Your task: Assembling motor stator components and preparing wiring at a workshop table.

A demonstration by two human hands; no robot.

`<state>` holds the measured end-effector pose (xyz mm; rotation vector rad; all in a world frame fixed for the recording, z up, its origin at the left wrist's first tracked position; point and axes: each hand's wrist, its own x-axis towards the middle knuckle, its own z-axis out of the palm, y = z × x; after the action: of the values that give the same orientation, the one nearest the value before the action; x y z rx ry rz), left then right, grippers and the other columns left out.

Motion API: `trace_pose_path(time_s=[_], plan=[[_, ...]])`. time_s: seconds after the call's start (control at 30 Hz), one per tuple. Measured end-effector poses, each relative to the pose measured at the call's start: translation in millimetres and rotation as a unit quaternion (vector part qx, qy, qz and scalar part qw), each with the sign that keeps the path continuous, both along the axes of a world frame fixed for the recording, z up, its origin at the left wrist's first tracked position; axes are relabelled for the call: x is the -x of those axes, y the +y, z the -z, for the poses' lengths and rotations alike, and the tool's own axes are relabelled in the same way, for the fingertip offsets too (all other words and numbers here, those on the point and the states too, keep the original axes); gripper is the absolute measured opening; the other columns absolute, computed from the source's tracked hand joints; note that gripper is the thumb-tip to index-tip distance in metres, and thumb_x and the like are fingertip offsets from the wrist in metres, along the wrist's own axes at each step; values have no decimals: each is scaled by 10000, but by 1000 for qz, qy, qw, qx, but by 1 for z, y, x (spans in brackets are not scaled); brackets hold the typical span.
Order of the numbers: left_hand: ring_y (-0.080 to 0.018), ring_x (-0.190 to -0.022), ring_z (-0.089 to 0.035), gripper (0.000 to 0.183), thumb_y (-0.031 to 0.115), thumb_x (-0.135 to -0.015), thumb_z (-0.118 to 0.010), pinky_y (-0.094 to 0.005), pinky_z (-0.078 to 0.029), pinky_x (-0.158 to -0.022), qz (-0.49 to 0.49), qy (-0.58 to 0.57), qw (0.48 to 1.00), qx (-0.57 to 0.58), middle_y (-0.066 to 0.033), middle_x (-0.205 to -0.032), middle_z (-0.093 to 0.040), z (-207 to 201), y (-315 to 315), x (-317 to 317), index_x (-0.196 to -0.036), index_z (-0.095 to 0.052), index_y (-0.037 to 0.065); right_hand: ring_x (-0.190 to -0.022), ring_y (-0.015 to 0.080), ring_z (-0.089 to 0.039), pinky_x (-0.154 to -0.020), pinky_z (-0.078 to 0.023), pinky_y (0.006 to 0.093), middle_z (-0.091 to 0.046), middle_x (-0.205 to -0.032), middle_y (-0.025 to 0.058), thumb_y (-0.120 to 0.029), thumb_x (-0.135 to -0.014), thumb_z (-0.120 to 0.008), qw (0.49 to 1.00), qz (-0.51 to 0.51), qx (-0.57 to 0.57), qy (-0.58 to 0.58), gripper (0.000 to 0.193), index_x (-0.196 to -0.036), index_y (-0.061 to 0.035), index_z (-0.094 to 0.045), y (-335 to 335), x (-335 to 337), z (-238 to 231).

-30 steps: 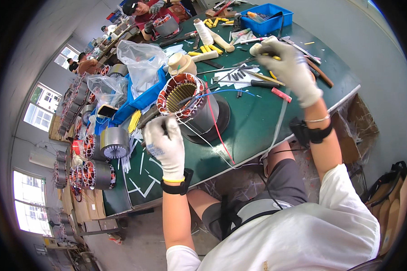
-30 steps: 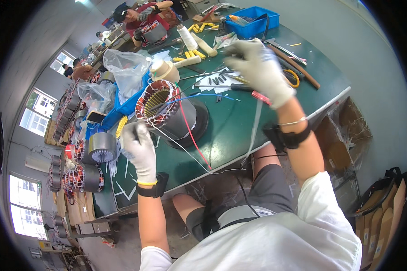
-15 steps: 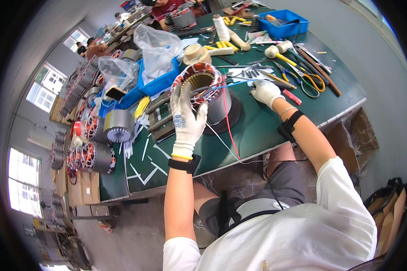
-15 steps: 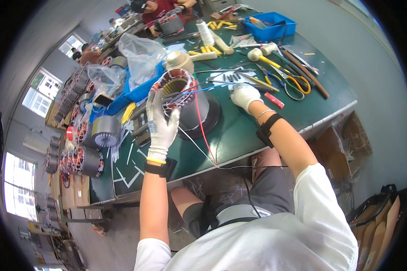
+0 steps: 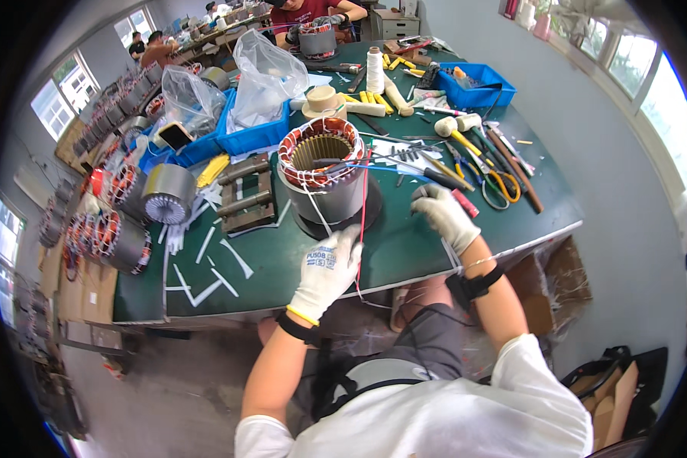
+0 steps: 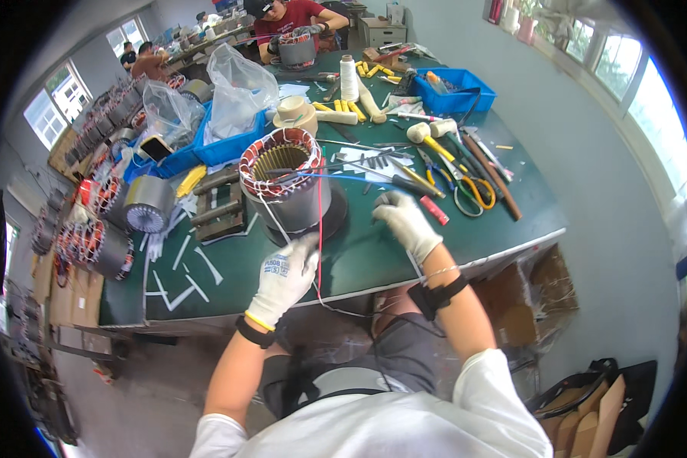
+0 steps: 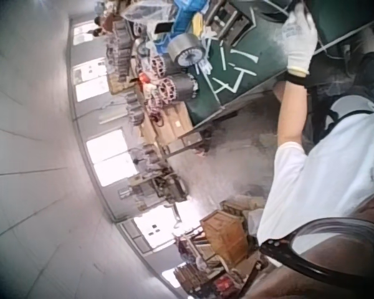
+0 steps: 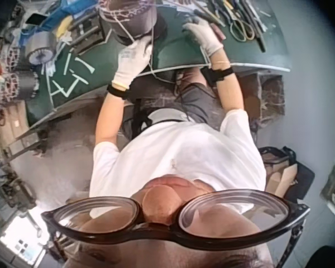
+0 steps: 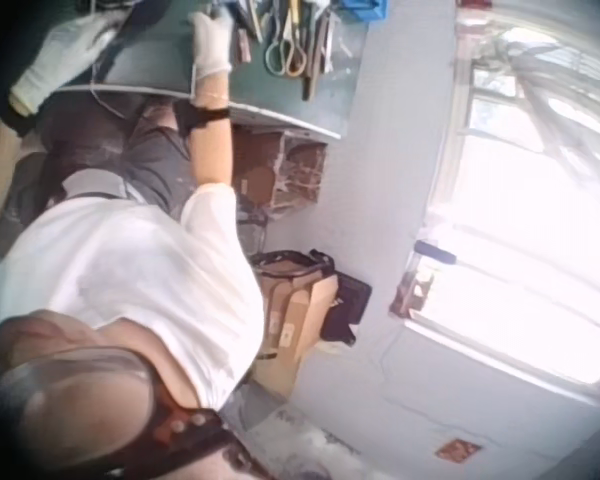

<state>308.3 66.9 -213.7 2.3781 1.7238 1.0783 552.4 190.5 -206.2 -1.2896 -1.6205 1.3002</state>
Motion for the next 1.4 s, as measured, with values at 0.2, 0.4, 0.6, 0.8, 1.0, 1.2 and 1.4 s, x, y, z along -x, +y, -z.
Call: trace_pose_path(time_s=[0.2, 0.4, 0.6, 0.8, 1.0, 1.2, 1.4], plan=[[-279, -764, -653, 326, 126, -917, -609, -357, -538, -704, -25, -183, 981, 65, -117, -844, -647, -26, -18, -3, -1241, -639, 126, -590, 15, -398, -494, -301, 180, -601, -880, -36, -226, -859, -651, 979, -129, 135, 86, 386, -1199, -46, -613, -61, 35, -43], [-146, -752, -628, 265, 95, -905, -669, -278, -518, -699, 123, -235, 959, 100, -70, -886, -682, -41, -18, 7, -1167, -677, 55, -571, 20, -404, -484, -296, 195, -506, -740, -61, -184, -840, -709, 941, -205, 200, 180, 280, -1070, -51, -619, -72, 50, -46], [-148, -833, -664, 173, 146, -907, -684, -297, -527, -748, 26, -259, 944, 202, -101, -929, -712, -6, -8, 13, -967, -677, -16, -890, 146, -614, -783, -499, 297, -691, -1021, 105, -252, -872, -690, 995, -53, -19, 85, 461, -1200, 58, -600, -48, 67, -45], [-291, -990, -667, 219, 221, -862, -715, -374, -526, -847, -1, -202, 971, 130, -187, -1286, -607, 5, -7, 25, -945, -695, 19, -891, 171, -612, -809, -506, 320, -670, -983, 124, -168, -861, -718, 954, 50, -276, 103, 472, -1226, 88, -564, -12, 99, -51], [-288, -1083, -624, 264, 281, -843, -749, -388, -497, -914, 80, -194, 976, 62, -193, -1414, -511, -29, 2, 27, -954, -710, 45, -641, 92, -521, -560, -424, 241, -596, -804, 34, -155, -910, -665, 971, 19, -45, 232, 216, -1020, 19, -600, -1, 83, -43], [-300, -1116, -596, 240, 217, -825, -743, -372, -474, -940, 166, -121, 949, 238, -187, -1415, -508, -38, 6, 21, -981, -687, 43, -458, 17, -312, -393, -225, 201, -503, -729, -30, -133, -959, -605, 850, 3, 261, 458, 68, -999, -79, -590, -25, 90, -27], [-222, -775, -609, 235, 195, -856, -715, -367, -488, -684, 157, -170, 951, 205, -113, -1027, -636, -28, -27, -2, -989, -658, 10, -687, 72, -561, -623, -466, 228, -672, -875, 30, -150, -908, -689, 957, 133, -128, 225, 263, -1109, 16, -659, -51, 119, -23]])
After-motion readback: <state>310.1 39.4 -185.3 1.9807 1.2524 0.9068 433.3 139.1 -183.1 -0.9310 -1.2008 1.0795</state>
